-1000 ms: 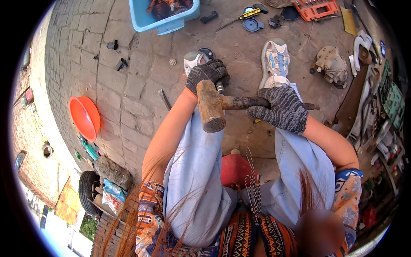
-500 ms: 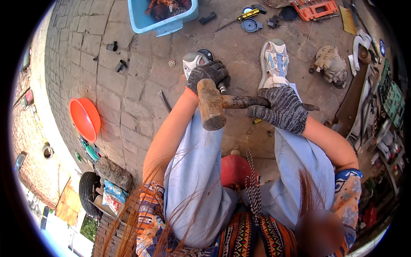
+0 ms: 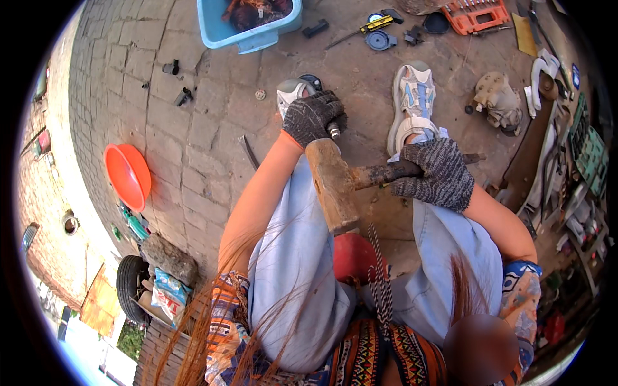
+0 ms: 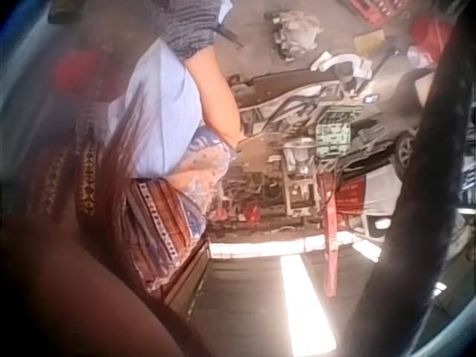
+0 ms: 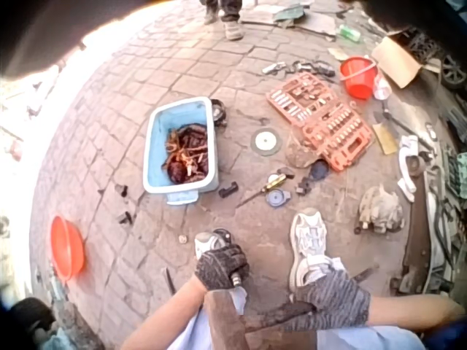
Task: The person sits on a paved surface and repeatedly strikes a small metal object held in their left hand with a hammer in their right hand. The person adjusts the object's position occasionally while continuing to hammer it.
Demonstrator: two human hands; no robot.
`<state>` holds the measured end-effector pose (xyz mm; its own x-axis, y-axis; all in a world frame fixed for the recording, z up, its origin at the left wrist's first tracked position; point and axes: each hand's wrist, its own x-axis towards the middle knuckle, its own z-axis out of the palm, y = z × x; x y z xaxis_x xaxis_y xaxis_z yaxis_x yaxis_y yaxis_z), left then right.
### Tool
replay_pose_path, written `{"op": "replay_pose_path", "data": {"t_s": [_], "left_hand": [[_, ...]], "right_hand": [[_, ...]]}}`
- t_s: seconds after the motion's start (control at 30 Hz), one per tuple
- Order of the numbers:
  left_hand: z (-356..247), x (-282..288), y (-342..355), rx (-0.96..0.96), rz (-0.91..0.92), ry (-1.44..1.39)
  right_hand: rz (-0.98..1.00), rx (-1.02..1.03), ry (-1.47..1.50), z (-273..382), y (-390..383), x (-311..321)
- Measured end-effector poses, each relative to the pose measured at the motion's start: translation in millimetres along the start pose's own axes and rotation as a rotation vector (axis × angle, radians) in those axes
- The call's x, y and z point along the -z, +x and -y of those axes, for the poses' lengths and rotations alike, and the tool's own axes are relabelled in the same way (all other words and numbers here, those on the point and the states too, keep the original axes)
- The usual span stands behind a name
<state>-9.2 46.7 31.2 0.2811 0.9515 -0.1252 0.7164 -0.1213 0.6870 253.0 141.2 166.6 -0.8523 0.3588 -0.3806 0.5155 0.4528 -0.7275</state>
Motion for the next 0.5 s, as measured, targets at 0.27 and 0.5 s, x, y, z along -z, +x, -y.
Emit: {"op": "replay_pose_path", "data": {"t_s": [0.27, 0.5], "left_hand": [[-2.5, 1.5, -2.4, -0.084, -0.1, -0.011], [7.8, -1.0, -9.8, -0.1, -0.106, -0.031]], "right_hand": [[0.052, -0.03, -0.134, -13.4, 3.3, -10.1], [-0.029, 0.16, -0.186, 4.2, -1.2, -4.2]]}}
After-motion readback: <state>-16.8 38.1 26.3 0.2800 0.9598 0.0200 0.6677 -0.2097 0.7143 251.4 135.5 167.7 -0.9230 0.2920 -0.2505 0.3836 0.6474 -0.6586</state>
